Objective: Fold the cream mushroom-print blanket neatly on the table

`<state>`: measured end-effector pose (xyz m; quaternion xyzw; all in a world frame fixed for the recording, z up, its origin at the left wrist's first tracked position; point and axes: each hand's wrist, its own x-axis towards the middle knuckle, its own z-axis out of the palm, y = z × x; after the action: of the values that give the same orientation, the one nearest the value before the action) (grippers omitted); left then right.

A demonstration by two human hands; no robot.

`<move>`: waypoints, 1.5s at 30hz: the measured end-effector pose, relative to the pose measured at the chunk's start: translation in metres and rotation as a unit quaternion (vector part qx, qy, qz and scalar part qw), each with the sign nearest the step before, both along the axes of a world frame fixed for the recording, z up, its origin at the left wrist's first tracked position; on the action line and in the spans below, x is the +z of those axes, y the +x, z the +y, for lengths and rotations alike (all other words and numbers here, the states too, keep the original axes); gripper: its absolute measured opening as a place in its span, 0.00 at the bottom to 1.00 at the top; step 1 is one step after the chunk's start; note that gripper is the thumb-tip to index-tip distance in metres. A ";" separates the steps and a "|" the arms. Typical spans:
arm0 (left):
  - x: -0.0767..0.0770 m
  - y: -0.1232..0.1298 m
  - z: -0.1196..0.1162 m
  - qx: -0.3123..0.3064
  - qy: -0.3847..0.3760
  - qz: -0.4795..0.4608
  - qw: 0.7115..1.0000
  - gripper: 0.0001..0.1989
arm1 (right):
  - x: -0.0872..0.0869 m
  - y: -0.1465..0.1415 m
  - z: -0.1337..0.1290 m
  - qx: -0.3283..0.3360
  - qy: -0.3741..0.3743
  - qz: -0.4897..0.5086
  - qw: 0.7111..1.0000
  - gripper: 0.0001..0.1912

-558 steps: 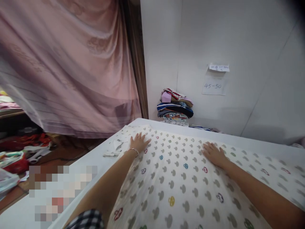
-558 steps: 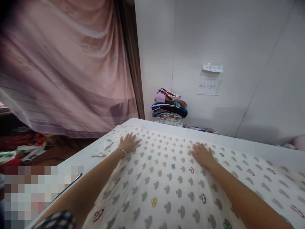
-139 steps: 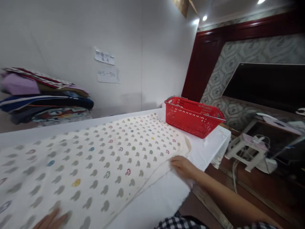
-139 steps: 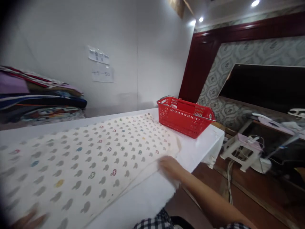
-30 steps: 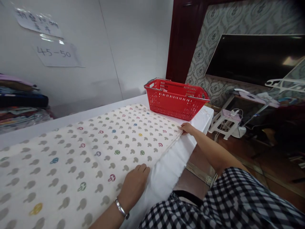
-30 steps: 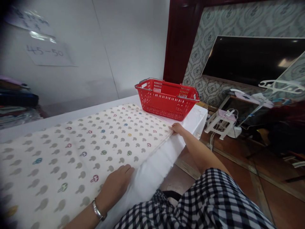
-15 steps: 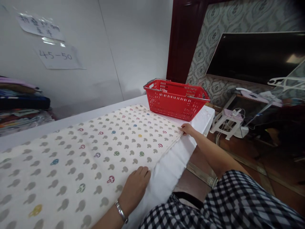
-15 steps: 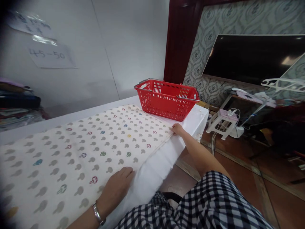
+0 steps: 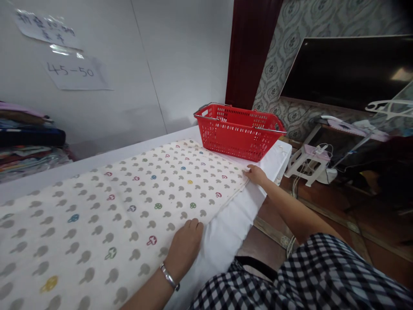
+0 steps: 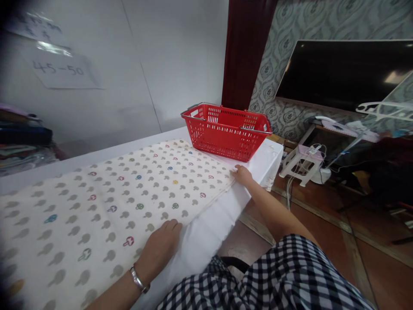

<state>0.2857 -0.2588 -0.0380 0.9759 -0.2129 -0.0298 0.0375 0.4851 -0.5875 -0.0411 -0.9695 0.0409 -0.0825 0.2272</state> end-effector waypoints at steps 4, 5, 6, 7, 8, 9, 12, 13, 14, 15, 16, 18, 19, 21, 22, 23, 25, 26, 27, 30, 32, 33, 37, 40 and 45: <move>0.004 0.001 0.002 0.004 -0.015 0.006 1.000 0.12 | -0.005 -0.033 0.012 0.084 -0.015 -0.069 0.994 0.12; 0.005 0.000 0.002 0.004 -0.019 0.008 1.000 0.12 | -0.007 -0.041 0.014 0.126 -0.016 -0.085 0.988 0.11; 0.007 0.000 0.002 0.004 -0.023 0.011 1.000 0.11 | -0.011 -0.048 0.016 0.171 -0.016 -0.102 0.980 0.10; 0.009 0.000 0.002 0.004 -0.027 0.013 1.000 0.12 | -0.014 -0.054 0.018 0.217 -0.020 -0.119 0.969 0.10; 0.011 0.000 0.002 0.003 -0.031 0.016 0.999 0.12 | -0.017 -0.058 0.018 0.257 -0.026 -0.133 0.957 0.10; 0.013 -0.001 0.002 0.005 -0.035 0.019 0.999 0.13 | -0.020 -0.061 0.017 0.286 -0.032 -0.142 0.947 0.11; 0.015 -0.001 0.002 0.018 -0.051 0.021 0.998 0.13 | -0.024 -0.062 0.013 0.326 -0.060 -0.132 0.934 0.11; 0.015 -0.001 0.002 0.023 -0.057 0.019 0.998 0.13 | -0.023 -0.061 0.012 0.333 -0.070 -0.123 0.932 0.12; 0.015 0.000 0.003 0.028 -0.063 0.017 0.997 0.13 | -0.021 -0.060 0.011 0.338 -0.081 -0.114 0.931 0.12; 0.014 0.000 0.003 0.032 -0.070 0.015 0.997 0.13 | -0.018 -0.059 0.011 0.344 -0.094 -0.103 0.929 0.12; 0.013 0.001 0.004 0.036 -0.076 0.014 0.996 0.14 | -0.015 -0.058 0.012 0.348 -0.109 -0.089 0.927 0.12; 0.012 0.002 0.005 0.042 -0.086 0.012 0.995 0.14 | -0.009 -0.057 0.016 0.351 -0.133 -0.062 0.925 0.13; 0.012 0.002 0.005 0.043 -0.089 0.009 0.995 0.14 | -0.006 -0.058 0.017 0.351 -0.142 -0.050 0.924 0.13; 0.012 0.003 0.005 0.035 -0.086 0.004 0.996 0.13 | -0.001 -0.058 0.020 0.354 -0.151 -0.038 0.922 0.14; 0.013 0.003 0.004 0.028 -0.080 0.002 0.996 0.12 | 0.000 -0.058 0.020 0.357 -0.151 -0.038 0.921 0.14; 0.013 0.003 0.004 0.022 -0.070 0.000 0.997 0.11 | 0.001 -0.058 0.020 0.358 -0.150 -0.040 0.921 0.15; 0.012 0.002 0.003 0.005 -0.044 -0.018 0.999 0.09 | 0.000 -0.059 0.017 0.352 -0.150 -0.056 0.922 0.15; 0.012 0.002 0.003 -0.005 -0.032 -0.033 0.999 0.09 | 0.000 -0.059 0.015 0.348 -0.153 -0.065 0.923 0.16; 0.011 0.001 0.003 -0.017 -0.021 -0.051 0.998 0.09 | -0.001 -0.060 0.013 0.347 -0.158 -0.071 0.922 0.16; 0.005 0.000 0.004 -0.049 -0.005 -0.083 0.995 0.10 | -0.003 -0.064 0.008 0.360 -0.170 -0.072 0.915 0.16; 0.002 -0.001 0.004 -0.060 -0.003 -0.084 0.995 0.09 | -0.003 -0.067 0.006 0.361 -0.166 -0.073 0.915 0.16; 0.000 -0.001 0.004 -0.062 -0.004 -0.086 0.994 0.09 | -0.003 -0.068 0.006 0.356 -0.163 -0.077 0.917 0.16; -0.002 -0.001 0.005 -0.067 0.000 -0.099 0.993 0.08 | -0.004 -0.070 0.005 0.343 -0.169 -0.074 0.921 0.17; -0.002 -0.001 0.004 -0.065 0.005 -0.097 0.993 0.09 | -0.005 -0.072 0.007 0.341 -0.172 -0.059 0.922 0.16; -0.003 -0.002 0.003 -0.043 -0.004 -0.061 0.997 0.11 | 0.001 -0.073 0.011 0.363 -0.161 -0.047 0.916 0.16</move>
<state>0.2839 -0.2559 -0.0407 0.9657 -0.2567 0.0290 0.0269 0.4118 -0.5770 -0.0400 -0.9360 -0.3388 -0.0454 0.0843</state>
